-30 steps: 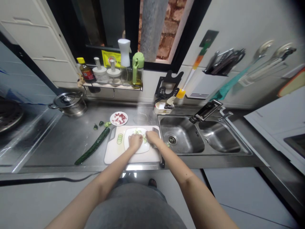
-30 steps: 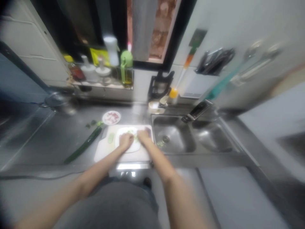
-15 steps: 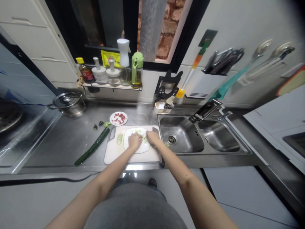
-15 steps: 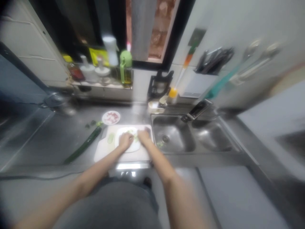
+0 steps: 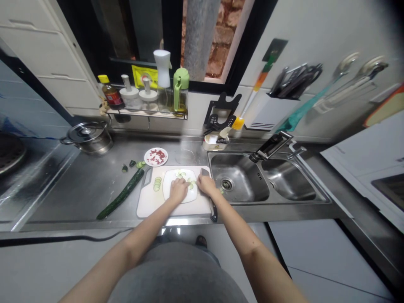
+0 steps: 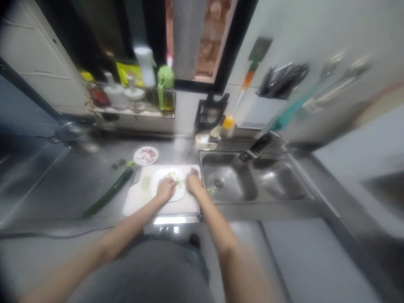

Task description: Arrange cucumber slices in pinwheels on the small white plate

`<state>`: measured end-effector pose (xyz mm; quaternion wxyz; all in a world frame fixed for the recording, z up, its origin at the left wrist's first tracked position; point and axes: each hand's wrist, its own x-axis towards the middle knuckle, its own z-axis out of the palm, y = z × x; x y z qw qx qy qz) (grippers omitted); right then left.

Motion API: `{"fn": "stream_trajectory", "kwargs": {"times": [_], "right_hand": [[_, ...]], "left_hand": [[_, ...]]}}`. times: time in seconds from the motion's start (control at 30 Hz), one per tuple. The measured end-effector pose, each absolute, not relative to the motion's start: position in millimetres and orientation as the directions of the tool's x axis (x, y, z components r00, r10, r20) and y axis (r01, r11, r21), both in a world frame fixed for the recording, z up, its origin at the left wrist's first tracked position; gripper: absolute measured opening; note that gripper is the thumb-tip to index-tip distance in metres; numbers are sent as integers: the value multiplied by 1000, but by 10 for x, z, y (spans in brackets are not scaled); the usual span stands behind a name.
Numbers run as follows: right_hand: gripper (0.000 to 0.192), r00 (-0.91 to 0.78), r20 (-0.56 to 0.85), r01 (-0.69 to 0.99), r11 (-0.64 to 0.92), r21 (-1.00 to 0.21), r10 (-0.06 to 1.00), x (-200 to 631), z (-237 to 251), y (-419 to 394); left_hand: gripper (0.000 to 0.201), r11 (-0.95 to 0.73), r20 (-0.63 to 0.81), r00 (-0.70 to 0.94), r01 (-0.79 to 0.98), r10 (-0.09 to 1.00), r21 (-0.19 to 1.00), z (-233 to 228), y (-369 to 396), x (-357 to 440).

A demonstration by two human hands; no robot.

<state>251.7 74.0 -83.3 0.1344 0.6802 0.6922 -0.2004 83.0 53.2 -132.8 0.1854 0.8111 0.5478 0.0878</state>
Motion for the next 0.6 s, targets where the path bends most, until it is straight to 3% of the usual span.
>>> {"fn": "stream_trajectory", "kwargs": {"times": [0.6], "right_hand": [[30, -28, -409, 989, -35, -146, 912, 2486, -957, 725]], "left_hand": [[33, -376, -69, 423, 860, 904, 345, -1327, 552, 860]]}}
